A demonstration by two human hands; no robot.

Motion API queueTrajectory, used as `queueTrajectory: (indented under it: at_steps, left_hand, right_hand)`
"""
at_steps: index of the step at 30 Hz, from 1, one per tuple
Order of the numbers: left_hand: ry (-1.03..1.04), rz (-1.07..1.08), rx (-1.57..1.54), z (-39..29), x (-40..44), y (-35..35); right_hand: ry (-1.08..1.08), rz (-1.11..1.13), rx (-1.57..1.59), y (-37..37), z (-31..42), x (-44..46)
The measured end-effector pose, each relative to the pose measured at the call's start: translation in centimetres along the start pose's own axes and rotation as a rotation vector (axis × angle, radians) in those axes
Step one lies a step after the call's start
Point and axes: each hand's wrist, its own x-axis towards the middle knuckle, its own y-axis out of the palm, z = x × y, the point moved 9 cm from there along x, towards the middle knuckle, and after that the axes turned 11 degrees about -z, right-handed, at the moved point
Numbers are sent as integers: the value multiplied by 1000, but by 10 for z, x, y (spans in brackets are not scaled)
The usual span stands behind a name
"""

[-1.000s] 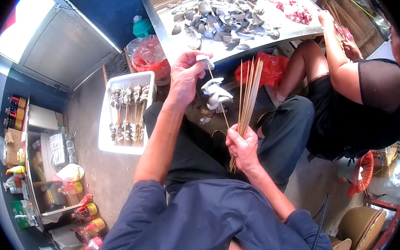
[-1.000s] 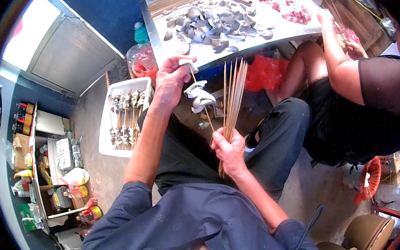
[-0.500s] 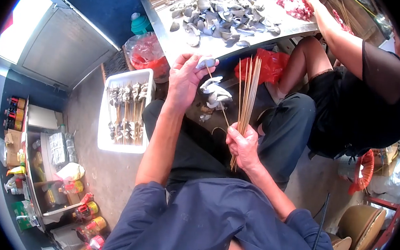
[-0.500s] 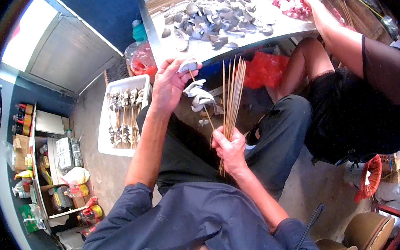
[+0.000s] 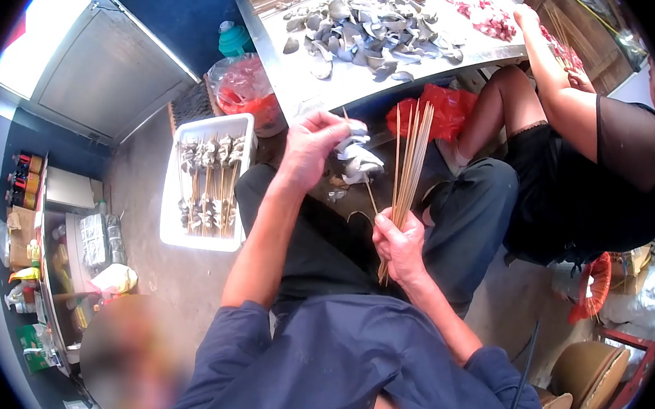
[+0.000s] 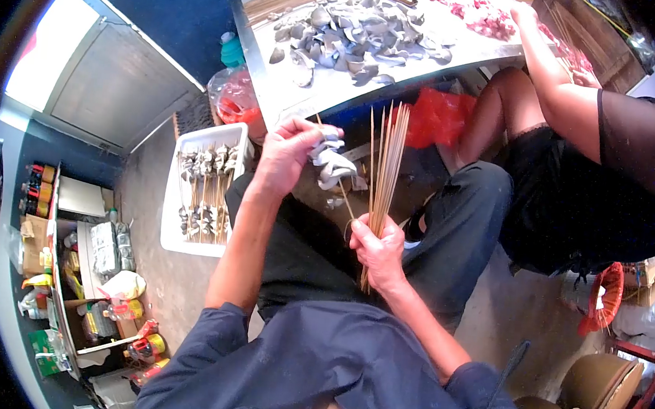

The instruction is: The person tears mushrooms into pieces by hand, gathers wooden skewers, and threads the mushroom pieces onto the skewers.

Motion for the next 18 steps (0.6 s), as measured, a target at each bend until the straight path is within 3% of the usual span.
queueTrajectory:
  at_steps: [3,6,7,9,11,13,18]
  left_hand:
    - [-14,47,12,6,-5,4]
    - [40,54,228,-13,-4,7]
    - [156,47,345,-29,3,8]
    - [241,-198,381,-56,25,-5]
    - [524,-338,703,-85,57,-19]
    - [979,-310,1029,-118,65,4]
    - [1212,-77,1331,-106,102,23]
  right_hand:
    - [-3,-6,13,-5,-4,1]
    - [-11,-8,10,-6,0,3]
    - [-13,-13,7,-5,2,4]
    - [-17,-18,20,-4,7,8]
    - [-19,-22,30,-3,9,7]
    - [-15,-11,33,-2,11,8]
    - [0,-16,41,-7,5,7]
